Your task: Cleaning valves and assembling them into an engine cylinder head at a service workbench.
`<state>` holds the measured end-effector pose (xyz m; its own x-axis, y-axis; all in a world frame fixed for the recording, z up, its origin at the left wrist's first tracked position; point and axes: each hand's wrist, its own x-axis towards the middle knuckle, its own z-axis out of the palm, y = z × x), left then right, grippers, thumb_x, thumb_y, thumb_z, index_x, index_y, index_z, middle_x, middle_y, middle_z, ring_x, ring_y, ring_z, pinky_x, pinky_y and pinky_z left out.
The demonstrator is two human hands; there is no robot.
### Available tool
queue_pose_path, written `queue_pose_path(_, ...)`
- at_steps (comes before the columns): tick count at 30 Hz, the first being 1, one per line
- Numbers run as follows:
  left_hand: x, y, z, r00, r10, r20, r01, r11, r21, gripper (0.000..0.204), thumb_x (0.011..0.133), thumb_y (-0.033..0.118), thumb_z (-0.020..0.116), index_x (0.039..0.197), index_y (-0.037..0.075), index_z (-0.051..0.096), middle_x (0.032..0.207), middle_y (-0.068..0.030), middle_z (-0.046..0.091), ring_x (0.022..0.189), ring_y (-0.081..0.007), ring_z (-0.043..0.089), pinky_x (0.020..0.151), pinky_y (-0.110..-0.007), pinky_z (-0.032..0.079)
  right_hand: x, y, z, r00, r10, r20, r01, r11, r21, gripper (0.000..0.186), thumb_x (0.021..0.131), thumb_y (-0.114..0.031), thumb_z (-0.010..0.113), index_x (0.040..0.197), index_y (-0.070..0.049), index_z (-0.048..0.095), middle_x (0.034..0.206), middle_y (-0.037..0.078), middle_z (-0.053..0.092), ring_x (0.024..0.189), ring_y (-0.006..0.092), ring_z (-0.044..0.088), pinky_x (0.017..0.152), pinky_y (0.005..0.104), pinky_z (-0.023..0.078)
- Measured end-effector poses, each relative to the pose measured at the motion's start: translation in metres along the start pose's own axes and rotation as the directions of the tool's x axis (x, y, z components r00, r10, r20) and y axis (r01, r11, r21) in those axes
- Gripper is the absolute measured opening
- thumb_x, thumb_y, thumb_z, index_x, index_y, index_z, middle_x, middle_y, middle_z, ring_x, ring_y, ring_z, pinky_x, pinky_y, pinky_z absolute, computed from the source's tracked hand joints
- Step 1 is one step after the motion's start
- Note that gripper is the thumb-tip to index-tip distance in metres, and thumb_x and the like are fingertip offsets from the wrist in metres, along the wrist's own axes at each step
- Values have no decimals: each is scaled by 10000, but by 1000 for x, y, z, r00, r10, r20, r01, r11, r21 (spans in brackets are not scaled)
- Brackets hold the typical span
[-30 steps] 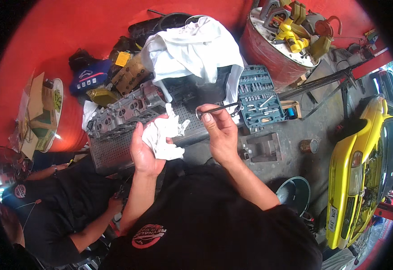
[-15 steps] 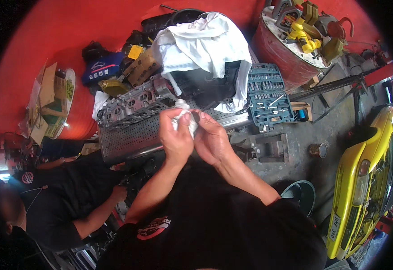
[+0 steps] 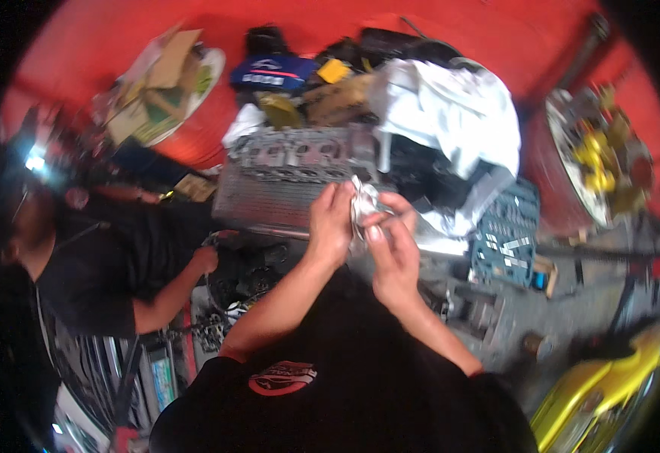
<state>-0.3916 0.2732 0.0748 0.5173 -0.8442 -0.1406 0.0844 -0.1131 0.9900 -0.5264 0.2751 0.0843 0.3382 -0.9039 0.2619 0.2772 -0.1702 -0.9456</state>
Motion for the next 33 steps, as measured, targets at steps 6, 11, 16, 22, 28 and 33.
queue_pose_path(6,-61,17,-2,951,304,-62,-288,939,190,240,1034,255,513,1036,25,580,875,-71,618,792,-120,567,731,-304,486,2,14,21,993,-120,-9,115,970,-212,134,1006,-128,547,1018,-6,601,1317,144,448,1261,267,426,1083,397,324)
queue_pose_path(11,-61,10,-8,996,-52,-75,41,989,-142,344,1052,332,471,920,41,598,812,-65,626,730,-119,590,677,-301,490,6,12,31,929,-313,197,356,901,-247,102,974,-93,575,1026,-13,609,1203,145,489,1236,350,462,1064,474,363)
queue_pose_path(16,-85,29,-59,919,-331,215,395,773,-496,362,1047,364,483,844,89,603,705,-37,590,596,-127,580,544,-300,485,10,9,26,999,-33,13,32,998,48,73,996,-83,565,1005,-14,588,1180,125,574,1165,268,570,1049,418,414)
queue_pose_path(22,-68,-16,-102,867,-475,-149,380,825,-418,337,963,429,590,818,125,598,667,-23,590,549,-173,599,483,-358,489,30,24,-4,975,223,1,-220,962,164,359,1023,-95,514,1370,-6,510,928,62,640,834,145,607,838,303,500)
queue_pose_path(28,38,-161,-123,758,-627,-181,535,756,-377,296,1005,372,557,986,88,639,902,-54,664,772,-201,646,690,-391,541,52,40,-10,882,350,316,-455,459,763,330,1032,-195,556,1325,-43,554,931,48,642,803,163,616,801,315,499)
queue_pose_path(33,148,-213,-125,945,-326,-20,281,780,559,596,1025,513,421,1192,-27,611,1005,-180,698,934,-312,672,895,-464,507,64,20,6,939,331,91,-291,627,723,206,1029,-250,569,1164,-97,594,1246,81,665,1179,207,598,976,383,442)
